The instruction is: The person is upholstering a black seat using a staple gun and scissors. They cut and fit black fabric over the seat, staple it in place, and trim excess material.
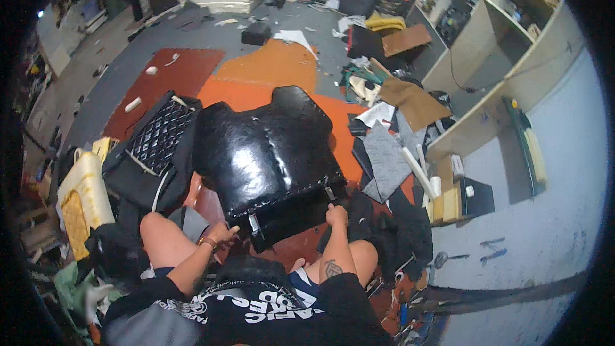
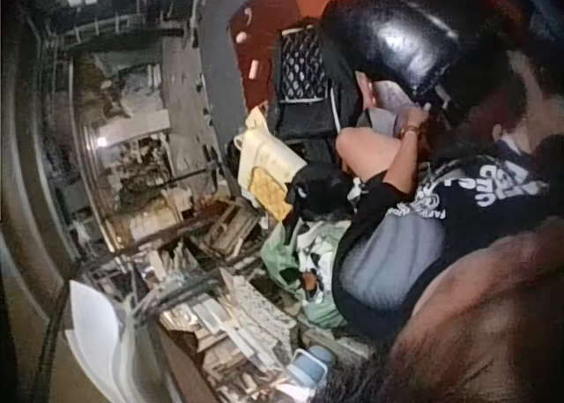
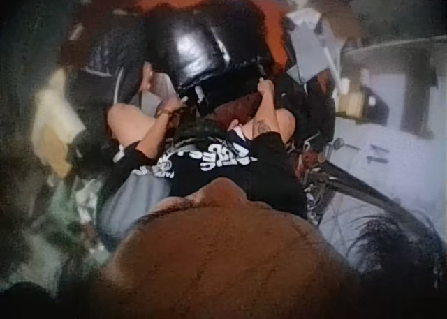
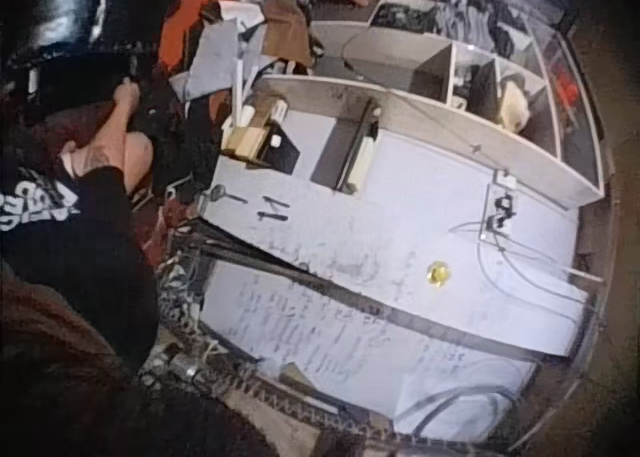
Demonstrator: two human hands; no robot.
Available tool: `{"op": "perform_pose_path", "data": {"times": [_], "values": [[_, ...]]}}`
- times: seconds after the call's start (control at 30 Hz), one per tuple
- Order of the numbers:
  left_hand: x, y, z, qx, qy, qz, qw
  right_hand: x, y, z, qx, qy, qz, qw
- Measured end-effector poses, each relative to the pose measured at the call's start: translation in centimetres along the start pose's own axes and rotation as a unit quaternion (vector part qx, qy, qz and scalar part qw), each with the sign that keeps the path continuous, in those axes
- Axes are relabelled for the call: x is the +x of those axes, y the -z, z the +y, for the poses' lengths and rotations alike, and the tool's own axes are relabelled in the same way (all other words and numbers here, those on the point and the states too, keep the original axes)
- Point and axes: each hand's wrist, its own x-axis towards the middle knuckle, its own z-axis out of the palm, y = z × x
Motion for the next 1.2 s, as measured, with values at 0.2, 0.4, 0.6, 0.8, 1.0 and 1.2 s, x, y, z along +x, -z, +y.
{"op": "perform_pose_path", "data": {"times": [0.2, 0.4, 0.6, 0.8, 1.0, 1.2], "values": [[-2.1, -1.7, 4.1, 0.120, -0.050, -0.190, 0.973, 0.4, -8.9, 2.9, 0.445, -0.050, 0.230, 0.864], [-7.1, 0.8, 4.6, 0.073, -0.062, -0.224, 0.970, -3.8, -14.8, 1.4, 0.392, -0.392, -0.059, 0.830], [-7.1, 1.8, -0.5, -0.088, 0.042, 0.008, 0.995, -0.9, -18.5, -1.2, 0.501, -0.291, -0.133, 0.804], [-2.8, 4.5, 2.5, -0.191, 0.062, 0.017, 0.979, 1.7, -18.6, -0.3, 0.573, -0.322, 0.011, 0.754], [0.0, 6.0, 0.5, -0.234, 0.085, 0.079, 0.965, -3.9, -15.0, -5.8, 0.745, -0.283, -0.083, 0.598], [-1.4, 3.8, -2.2, -0.125, 0.025, 0.121, 0.984, -5.0, -15.4, -6.1, 0.742, -0.234, -0.213, 0.590]]}}
